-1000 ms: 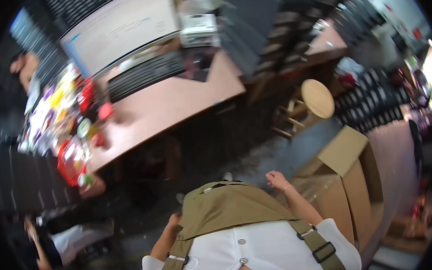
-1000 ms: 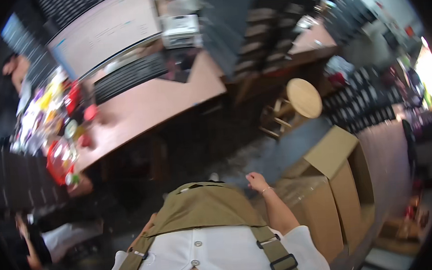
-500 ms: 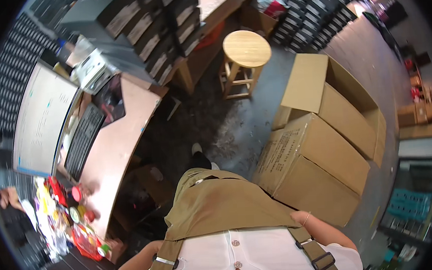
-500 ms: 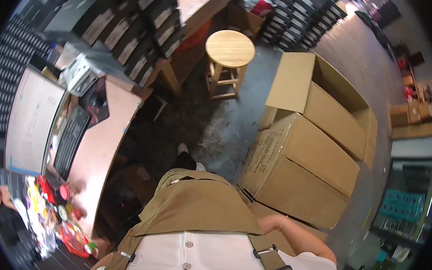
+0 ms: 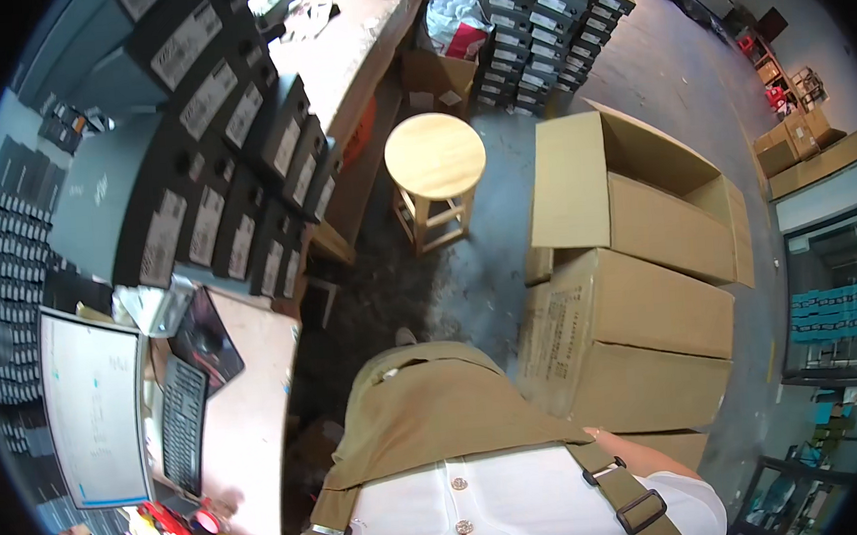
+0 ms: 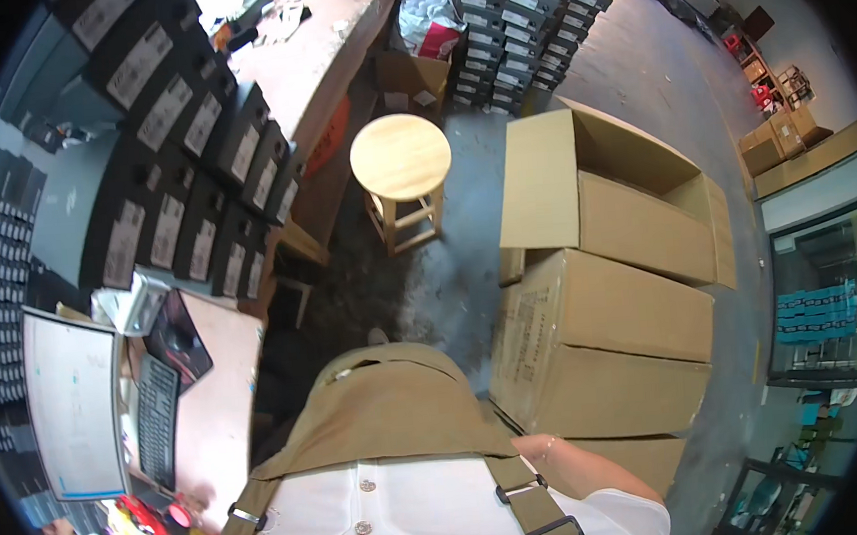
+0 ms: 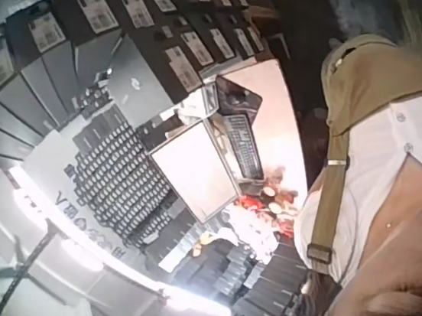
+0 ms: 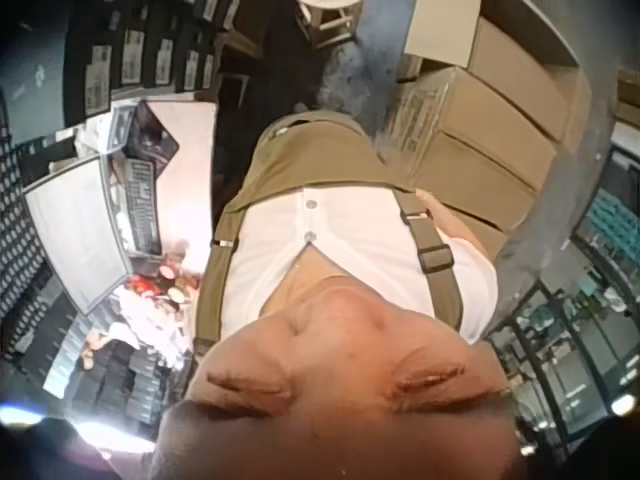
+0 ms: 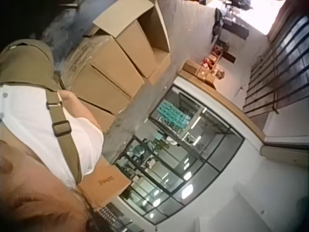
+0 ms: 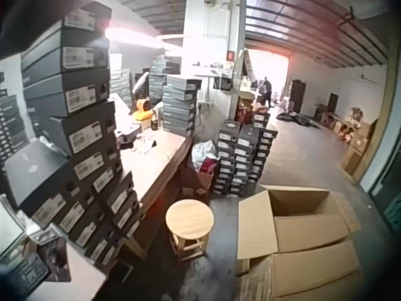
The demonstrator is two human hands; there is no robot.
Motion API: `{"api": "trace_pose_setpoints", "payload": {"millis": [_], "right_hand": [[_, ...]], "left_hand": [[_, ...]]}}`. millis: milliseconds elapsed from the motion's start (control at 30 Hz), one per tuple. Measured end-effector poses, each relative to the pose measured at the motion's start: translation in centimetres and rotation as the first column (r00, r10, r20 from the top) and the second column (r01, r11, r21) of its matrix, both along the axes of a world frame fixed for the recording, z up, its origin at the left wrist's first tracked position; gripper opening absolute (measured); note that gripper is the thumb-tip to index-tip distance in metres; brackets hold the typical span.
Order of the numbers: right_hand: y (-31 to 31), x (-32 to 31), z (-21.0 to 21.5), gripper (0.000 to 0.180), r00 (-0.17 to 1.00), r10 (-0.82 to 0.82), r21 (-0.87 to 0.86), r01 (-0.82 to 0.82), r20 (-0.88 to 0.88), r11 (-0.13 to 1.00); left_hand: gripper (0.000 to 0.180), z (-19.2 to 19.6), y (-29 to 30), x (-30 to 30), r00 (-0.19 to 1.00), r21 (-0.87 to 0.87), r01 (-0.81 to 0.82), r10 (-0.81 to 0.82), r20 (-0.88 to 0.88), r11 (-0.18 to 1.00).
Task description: Inspecting, cleaning with a heat gun, and packing high-heeled shoes into boxes.
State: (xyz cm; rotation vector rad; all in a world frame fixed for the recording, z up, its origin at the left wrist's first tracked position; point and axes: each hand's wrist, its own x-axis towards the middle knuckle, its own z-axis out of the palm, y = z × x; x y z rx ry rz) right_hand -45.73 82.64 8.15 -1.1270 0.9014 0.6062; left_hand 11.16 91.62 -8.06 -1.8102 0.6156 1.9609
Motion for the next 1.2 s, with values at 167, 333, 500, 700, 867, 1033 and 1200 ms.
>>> {"api": "trace_pose_setpoints", "payload": {"millis": [167,333,500,700,867,1033,1200], "right_hand": [[-6.6,-0.9,-0.3,0.036,0.998,0.0,-0.087,-0.006,-0.063,0.996],[-17.2,-2.7,-2.9,0.039,0.985,-0.003,-0.343,-0.057,-0.172,0.938],[-35.7,-3.0,-4.1,0.032,0.988,-0.137,-0.75,0.145,0.074,0.645],[-57.8,8.3,10.4,0.018,0.828,0.345,-0.886,0.343,0.442,0.312],[-65.0,20.4,30.7,0.023,0.38,0.839,-0.621,0.781,0.39,-0.065],[-69.3,32.6,44.9,0.049,0.31,0.906,-0.26,0.936,0.287,-0.238],[-66.7,37.7,49.8,0.046,0.381,0.835,-0.519,0.843,0.398,-0.138]], "left_hand": [[0.042,0.7,-5.2,0.0,1.0,0.018,-0.021,0.021,-0.018,1.0],[0.041,0.3,-10.7,-2.5,0.969,0.282,-0.029,0.097,-0.228,0.959],[0.028,7.8,-30.0,-9.0,0.883,-0.428,0.466,-0.44,0.165,0.775],[0.04,11.3,-40.3,-22.7,0.815,-0.839,-0.451,0.523,-0.248,0.305],[0.045,10.5,-42.1,-28.6,0.96,-0.946,-0.103,0.279,-0.015,0.306],[0.045,8.6,-44.0,-30.1,0.887,-0.944,-0.106,0.46,0.052,0.311],[0.042,7.5,-43.9,-32.2,0.795,-0.957,-0.076,0.597,0.111,0.279]]}}
